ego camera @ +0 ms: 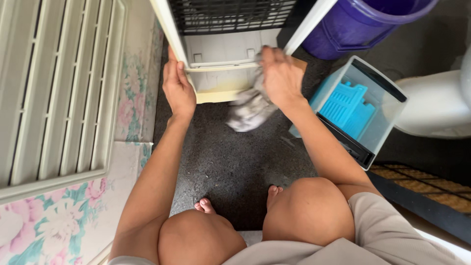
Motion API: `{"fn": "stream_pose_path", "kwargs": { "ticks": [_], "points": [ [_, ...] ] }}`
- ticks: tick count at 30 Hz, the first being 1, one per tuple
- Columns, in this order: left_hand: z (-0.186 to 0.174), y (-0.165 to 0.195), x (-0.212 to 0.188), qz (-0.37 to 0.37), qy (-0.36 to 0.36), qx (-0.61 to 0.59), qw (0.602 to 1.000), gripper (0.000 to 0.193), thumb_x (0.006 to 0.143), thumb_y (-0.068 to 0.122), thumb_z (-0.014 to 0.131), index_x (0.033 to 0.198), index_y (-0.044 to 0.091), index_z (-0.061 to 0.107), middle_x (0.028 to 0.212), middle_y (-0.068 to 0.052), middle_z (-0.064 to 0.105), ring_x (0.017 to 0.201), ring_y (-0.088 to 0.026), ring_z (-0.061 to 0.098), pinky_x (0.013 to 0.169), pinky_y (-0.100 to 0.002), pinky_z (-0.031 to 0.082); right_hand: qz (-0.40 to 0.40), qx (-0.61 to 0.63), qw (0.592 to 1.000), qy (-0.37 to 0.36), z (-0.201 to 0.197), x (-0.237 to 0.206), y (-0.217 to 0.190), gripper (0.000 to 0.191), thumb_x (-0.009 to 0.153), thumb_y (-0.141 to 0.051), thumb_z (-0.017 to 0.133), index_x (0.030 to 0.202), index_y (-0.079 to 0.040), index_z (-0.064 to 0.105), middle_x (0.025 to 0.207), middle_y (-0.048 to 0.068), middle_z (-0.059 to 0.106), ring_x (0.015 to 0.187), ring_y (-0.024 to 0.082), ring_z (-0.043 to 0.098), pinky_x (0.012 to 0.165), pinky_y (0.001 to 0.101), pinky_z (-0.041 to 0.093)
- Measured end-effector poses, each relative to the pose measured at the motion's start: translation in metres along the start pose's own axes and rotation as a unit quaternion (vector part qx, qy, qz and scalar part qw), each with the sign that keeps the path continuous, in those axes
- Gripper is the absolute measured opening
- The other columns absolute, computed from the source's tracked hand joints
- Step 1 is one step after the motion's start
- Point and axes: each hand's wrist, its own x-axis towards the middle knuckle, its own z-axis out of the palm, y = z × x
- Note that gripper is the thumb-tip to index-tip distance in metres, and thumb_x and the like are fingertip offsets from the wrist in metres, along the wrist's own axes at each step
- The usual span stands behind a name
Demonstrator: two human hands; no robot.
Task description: The person kneels on the bathroom floor and services an evaporative air cooler. They remove the water tank, place blue ice packs inside it, pour water from a purple bucket into the tank, unplug and arrange the power cord, wipe the cooler's interior and housing with a cloth, reinsert the tank, and handle the rear grille panel.
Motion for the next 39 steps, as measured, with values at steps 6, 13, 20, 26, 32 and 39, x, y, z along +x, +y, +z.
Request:
{"fn": "stream_pose_path", "kwargs": {
  "ticks": [6, 13, 20, 26, 32, 39],
  "points": [
    [0.032, 0.057, -0.044, -0.156, 0.086, -0.031, 0.984, 0.036, 0.107, 0.002, 0.050, 0.142, 0.007, 0.056, 0.117, -0.020, 0.063, 0.106, -0.032, 0.064, 0.097, -0.040, 0.053, -0.072, 0.239, 0.961, 0.116, -0.056, -0.034, 0.039, 0.030, 0.103, -0.005, 0.074, 0.130, -0.007, 0.063, 0.122, 0.015, 0.069, 0.110, 0.035, 0.071, 0.096, 0.0439, 0.059],
    [0.095, 0.110, -0.017, 0.136, -0.217, 0.059, 0.965, 0.071, 0.089, 0.002, 0.058, 0.158, 0.009, 0.044, 0.141, -0.020, 0.061, 0.132, -0.032, 0.056, 0.114, -0.053, 0.036, -0.018, 0.306, 0.869, 0.388, -0.084, 0.007, 0.061, 0.022, 0.109, -0.006, 0.063, 0.129, 0.000, 0.056, 0.135, 0.013, 0.052, 0.123, 0.025, 0.055, 0.114, 0.0322, 0.043],
    [0.120, 0.118, -0.003, 0.154, -0.318, 0.111, 0.929, 0.105, 0.066, 0.005, 0.063, 0.166, 0.010, 0.029, 0.149, -0.015, 0.061, 0.133, -0.029, 0.058, 0.104, -0.049, 0.036, -0.032, 0.246, 0.895, 0.372, -0.012, 0.003, 0.052, 0.021, 0.099, 0.004, 0.079, 0.107, 0.002, 0.060, 0.134, 0.021, 0.050, 0.122, 0.031, 0.058, 0.102, 0.0371, 0.050],
    [0.116, 0.112, -0.003, 0.139, -0.361, 0.123, 0.914, 0.110, 0.065, 0.005, 0.068, 0.167, 0.017, 0.029, 0.141, -0.009, 0.069, 0.128, -0.028, 0.060, 0.095, -0.045, 0.038, 0.039, 0.274, 0.901, 0.335, 0.051, -0.028, 0.039, 0.019, 0.095, 0.007, 0.081, 0.099, 0.004, 0.063, 0.116, 0.021, 0.054, 0.099, 0.029, 0.061, 0.083, 0.0354, 0.053],
    [0.118, 0.106, -0.008, 0.181, -0.331, 0.127, 0.917, 0.115, 0.063, 0.004, 0.068, 0.168, 0.018, 0.025, 0.141, -0.013, 0.067, 0.129, -0.028, 0.062, 0.095, -0.042, 0.040, 0.049, 0.301, 0.875, 0.377, 0.087, -0.036, 0.043, 0.016, 0.098, 0.004, 0.073, 0.101, 0.003, 0.057, 0.110, 0.018, 0.056, 0.101, 0.033, 0.062, 0.085, 0.0434, 0.054],
    [0.116, 0.099, -0.011, 0.179, -0.339, 0.127, 0.915, 0.125, 0.057, 0.010, 0.074, 0.168, 0.024, 0.017, 0.152, -0.014, 0.058, 0.131, -0.029, 0.060, 0.103, -0.043, 0.040, 0.197, 0.290, 0.919, 0.180, 0.122, -0.077, 0.022, 0.021, 0.092, -0.004, 0.082, 0.096, -0.006, 0.062, 0.102, 0.016, 0.058, 0.089, 0.034, 0.065, 0.077, 0.0434, 0.054]
  ]
}}
